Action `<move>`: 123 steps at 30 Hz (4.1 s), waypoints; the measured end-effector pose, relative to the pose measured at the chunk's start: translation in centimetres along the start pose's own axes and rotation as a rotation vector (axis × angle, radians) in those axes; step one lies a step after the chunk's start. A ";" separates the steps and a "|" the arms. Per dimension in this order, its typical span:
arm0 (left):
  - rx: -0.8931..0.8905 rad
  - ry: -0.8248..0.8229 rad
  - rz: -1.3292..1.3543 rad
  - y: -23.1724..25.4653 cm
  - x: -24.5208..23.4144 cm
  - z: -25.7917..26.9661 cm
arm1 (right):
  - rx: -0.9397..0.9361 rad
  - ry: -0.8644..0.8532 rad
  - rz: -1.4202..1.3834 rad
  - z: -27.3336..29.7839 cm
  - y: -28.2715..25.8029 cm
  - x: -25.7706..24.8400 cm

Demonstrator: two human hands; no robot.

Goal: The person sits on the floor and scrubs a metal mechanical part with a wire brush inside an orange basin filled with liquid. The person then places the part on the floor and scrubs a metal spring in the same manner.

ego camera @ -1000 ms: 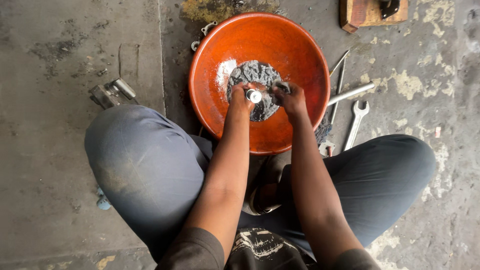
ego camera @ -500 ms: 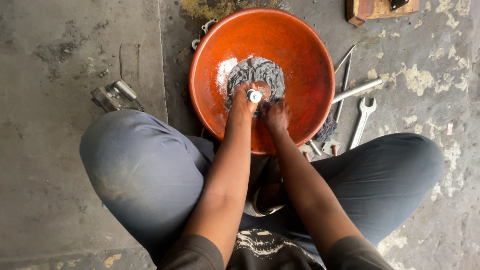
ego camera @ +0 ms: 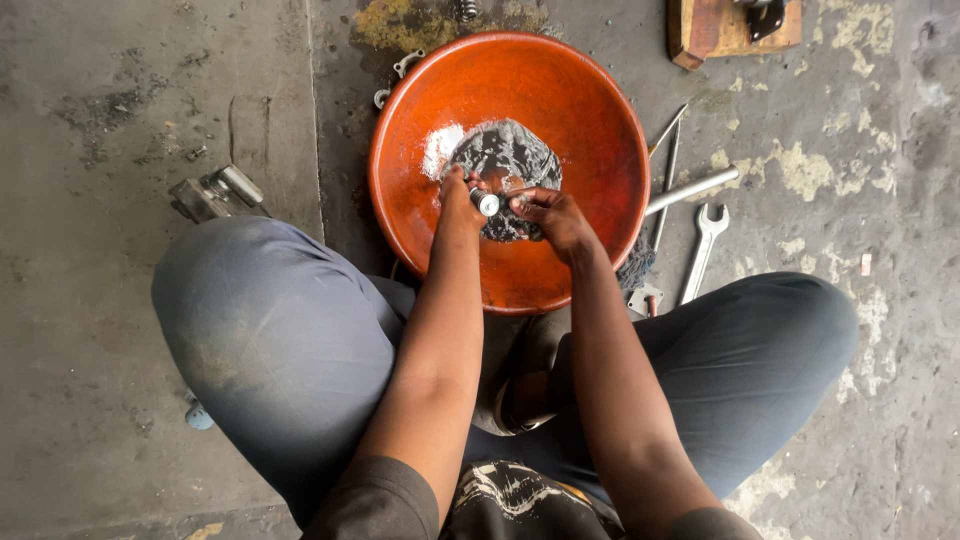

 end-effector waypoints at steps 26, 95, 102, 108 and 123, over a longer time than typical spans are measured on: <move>-0.315 -0.307 0.028 -2.6 4.4 6.7 | -0.137 0.482 1.102 -7.8 13.4 0.0; 0.051 -0.313 -0.467 -0.3 1.8 4.5 | -0.431 0.471 1.143 -11.7 15.8 -0.4; 0.141 -0.170 -0.690 1.3 2.8 5.3 | 0.253 0.268 -0.347 -10.8 15.2 -3.0; 0.168 -0.178 -0.576 0.0 -0.4 1.2 | -0.031 0.048 0.095 -9.2 5.6 1.4; -0.010 -0.334 -0.467 -2.2 2.2 6.4 | -0.170 0.536 0.600 -9.6 6.7 0.6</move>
Point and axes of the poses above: each hand's wrist, its own z-axis away from the middle knuckle, its own x-axis out of the palm, y = z × x, the point moved 5 cm from there along -z, towards the middle knuckle, and after that the axes turned 8 degrees about z, right-handed, at the moved point
